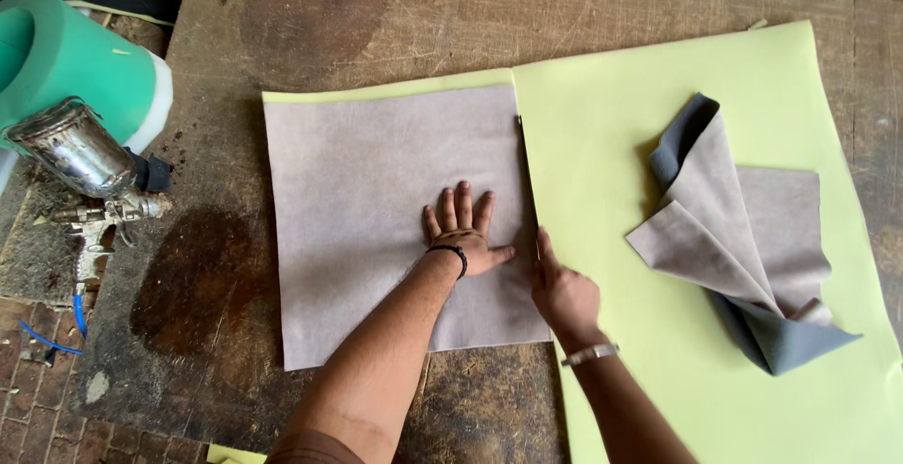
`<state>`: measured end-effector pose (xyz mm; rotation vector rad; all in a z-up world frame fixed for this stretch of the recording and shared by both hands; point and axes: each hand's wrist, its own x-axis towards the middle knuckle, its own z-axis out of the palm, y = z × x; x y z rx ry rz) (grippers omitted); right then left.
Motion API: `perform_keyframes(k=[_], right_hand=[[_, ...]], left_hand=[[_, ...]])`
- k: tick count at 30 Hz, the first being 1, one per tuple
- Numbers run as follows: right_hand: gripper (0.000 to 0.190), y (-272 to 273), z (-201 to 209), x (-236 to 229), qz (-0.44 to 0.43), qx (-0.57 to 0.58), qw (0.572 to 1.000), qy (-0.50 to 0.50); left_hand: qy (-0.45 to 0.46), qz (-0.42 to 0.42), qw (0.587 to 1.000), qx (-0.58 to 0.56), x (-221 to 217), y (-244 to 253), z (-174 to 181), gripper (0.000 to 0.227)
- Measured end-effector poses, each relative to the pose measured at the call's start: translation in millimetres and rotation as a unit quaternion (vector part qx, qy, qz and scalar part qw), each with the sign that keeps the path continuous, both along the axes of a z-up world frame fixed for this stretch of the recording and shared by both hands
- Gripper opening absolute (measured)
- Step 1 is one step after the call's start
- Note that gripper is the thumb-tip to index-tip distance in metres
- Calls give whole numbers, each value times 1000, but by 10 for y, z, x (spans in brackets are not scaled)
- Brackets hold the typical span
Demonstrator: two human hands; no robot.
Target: The person places a gray fabric sheet on a yellow foam sheet, aligns it, and uses a metal ruler and a knife to cut the foam along the fabric's edges. They then use a spray gun to apply adhesive to the foam and fabric, press them together, and repeat the process with additional sheets.
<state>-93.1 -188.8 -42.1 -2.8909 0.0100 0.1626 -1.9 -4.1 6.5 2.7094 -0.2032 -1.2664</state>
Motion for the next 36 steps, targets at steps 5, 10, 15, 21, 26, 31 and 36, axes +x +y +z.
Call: perform_keyframes(k=[5,10,15,21,26,31,36], right_hand=[[58,-32,-1,-272,1,-4,1000,27],[56,-67,-27,-748,-22,10,999,42],[57,-198,-169,-1721,-15,31,999,25],[62,-206,-186,-2370,-20,17,999,30],[64,-243,-239,-2577,-15,8,1000,23],[69,-222,-254,-2486,0,-7,1000,-23],[64,-245,-249,-2543,-21,-21,997,67]], left_hand=[[-24,-8,1000,-1,-20,4,-35,109],[-27,-4,1000,2,-30,-3,-45,110],[-38,1,999,-3,-41,-8,-110,110],[-120,10,993,-1,-253,-28,-293,101],[-192,-55,979,-29,-856,160,-409,94],[-135,-89,987,-4,-1383,431,-194,108],[-202,-55,976,-55,-1578,618,-280,100]])
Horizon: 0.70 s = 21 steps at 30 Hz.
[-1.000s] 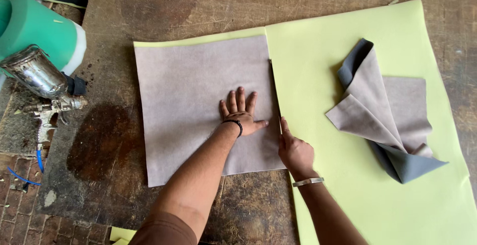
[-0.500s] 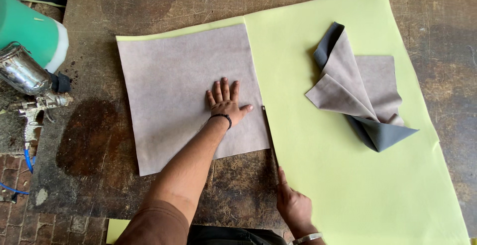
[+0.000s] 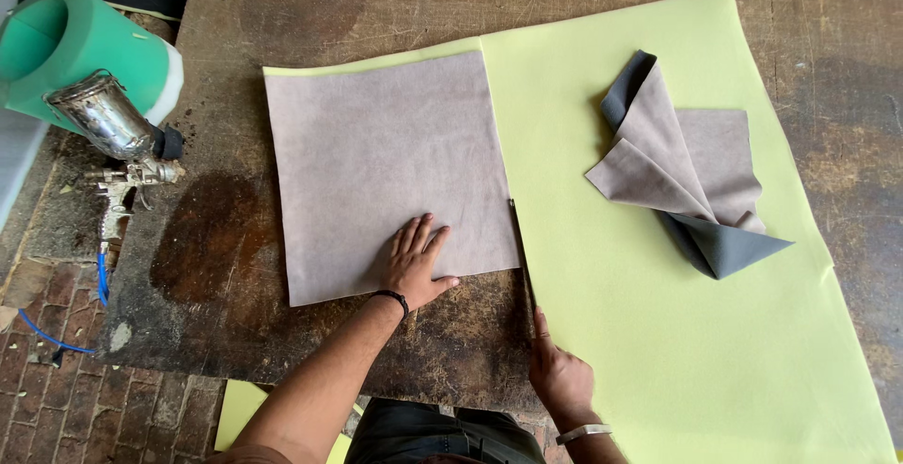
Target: The person places a gray fabric sheet on a yellow foam sheet, aligns it, and uses a metal ruler and a knife to cut the foam along the fabric's edges. They then use a spray gun to apply adhesive to the foam and fabric, press them together, and repeat the process with additional sheets.
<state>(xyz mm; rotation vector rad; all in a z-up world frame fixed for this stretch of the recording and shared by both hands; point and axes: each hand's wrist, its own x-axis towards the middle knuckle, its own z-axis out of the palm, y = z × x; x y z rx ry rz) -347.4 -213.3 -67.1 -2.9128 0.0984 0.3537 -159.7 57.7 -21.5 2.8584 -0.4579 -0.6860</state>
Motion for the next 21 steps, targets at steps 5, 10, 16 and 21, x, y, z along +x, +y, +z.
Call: perform_keyframes(k=[5,10,16,21], right_hand=[[63,56,-71,-216,-3,-12,1000,21],[72,48,55,-597,3,4,997,-72],[68,285,273,-637,-68,98,989,-86],[46,635,381,-304,-88,85,981,-150]], left_hand=[[-126,-132,983,-22,-66,147,-398,61],[-208,-70,974,-54,-164,206,-603,30],[-227,15,960,-162,-650,1094,-658,14],[-174,24,958,-226,-1081,2422,-562,23]])
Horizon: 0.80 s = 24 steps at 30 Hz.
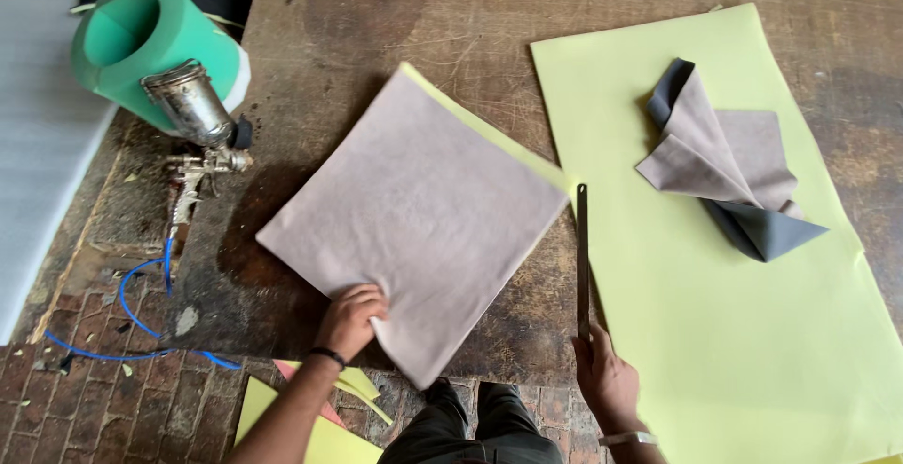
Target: The person places a gray fabric sheet on a yellow foam sheet, aligns it, and uses a metal ruler and a knife to cut the foam along the fabric's edges. They then use a spray gun to apply adhesive to the foam and fabric, press them together, and repeat the process with additional sheets.
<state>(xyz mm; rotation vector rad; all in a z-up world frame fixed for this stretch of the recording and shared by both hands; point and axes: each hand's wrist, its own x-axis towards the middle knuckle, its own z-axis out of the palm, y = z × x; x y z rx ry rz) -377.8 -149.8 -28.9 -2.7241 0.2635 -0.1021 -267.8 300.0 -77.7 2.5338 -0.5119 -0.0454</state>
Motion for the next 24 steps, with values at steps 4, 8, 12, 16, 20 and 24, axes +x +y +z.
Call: perform_keyframes(k=[4,8,12,16,20,24], right_hand=[[23,256,127,614,-50,83,993,66],[18,514,151,1495,-37,133,989,52],[20,603,-53,2045,-50,55,997,16],[19,510,-266,2126,-74,68,987,128],[24,320,-380,1626,-155,205,941,219],[18,170,-445,1124,-105,147,983,-18]], left_hand=[[13,174,978,117,-81,805,235,31],[189,429,882,-48,-33,870,342,51],[259,549,775,-175,159,639,251,55],[225,543,789,-179,332,596,131,52],[99,483,857,-153,555,456,76,38],[51,498,861,-86,1030,313,245,58]])
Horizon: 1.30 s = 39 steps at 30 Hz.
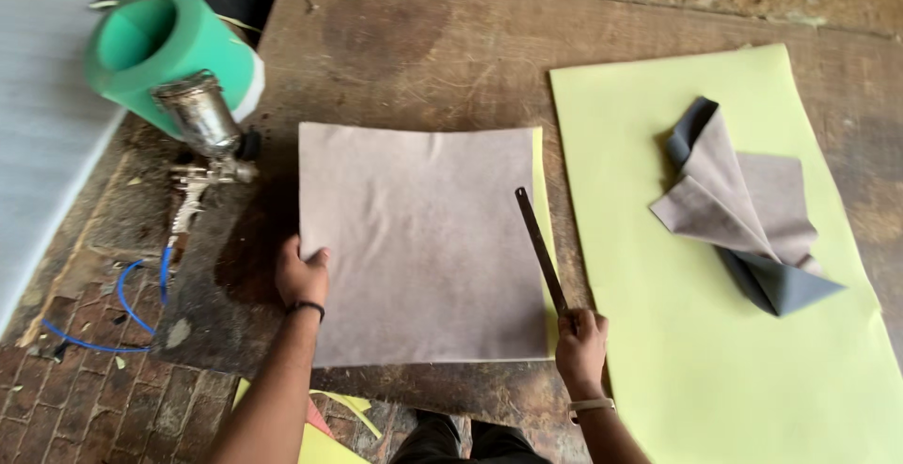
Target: The person places a gray fabric sheet on a yellow foam sheet, aligns it, and uses a metal ruler and a knife to cut the foam along the fabric's edges. They then use a spray gun to apply adhesive to the foam and fabric, press them together, and repeat the process with additional sheets.
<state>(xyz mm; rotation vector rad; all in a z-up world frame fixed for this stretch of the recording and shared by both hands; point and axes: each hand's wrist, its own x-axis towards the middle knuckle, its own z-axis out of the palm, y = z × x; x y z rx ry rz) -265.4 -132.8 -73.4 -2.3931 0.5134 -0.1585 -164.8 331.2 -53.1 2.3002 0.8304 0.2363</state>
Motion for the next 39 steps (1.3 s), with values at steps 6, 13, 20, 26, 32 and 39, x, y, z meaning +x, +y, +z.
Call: perform_keyframes(k=[6,13,20,26,32,39], right_hand=[[33,-82,350,262,-52,316,946,54],[50,217,714,916,143,-58,988,21],[55,176,440,1474,197,-165,966,18],[53,155,328,1610,206,-176,962,23],[55,190,167,1757,217,-210,946,115],[54,211,252,1285,219,-188,953,95]], left_hand=[[61,-246,942,222,517,-885,90,78],[125,-477,846,202,1358,-2568,-81,71],[96,-466,847,236,1977,-3175,-180,68],[112,-461,845,248,1971,-3162,-184,65],[104,-456,849,245,1973,-3151,-176,66],[132,-463,842,245,2070,-3160,-159,67]])
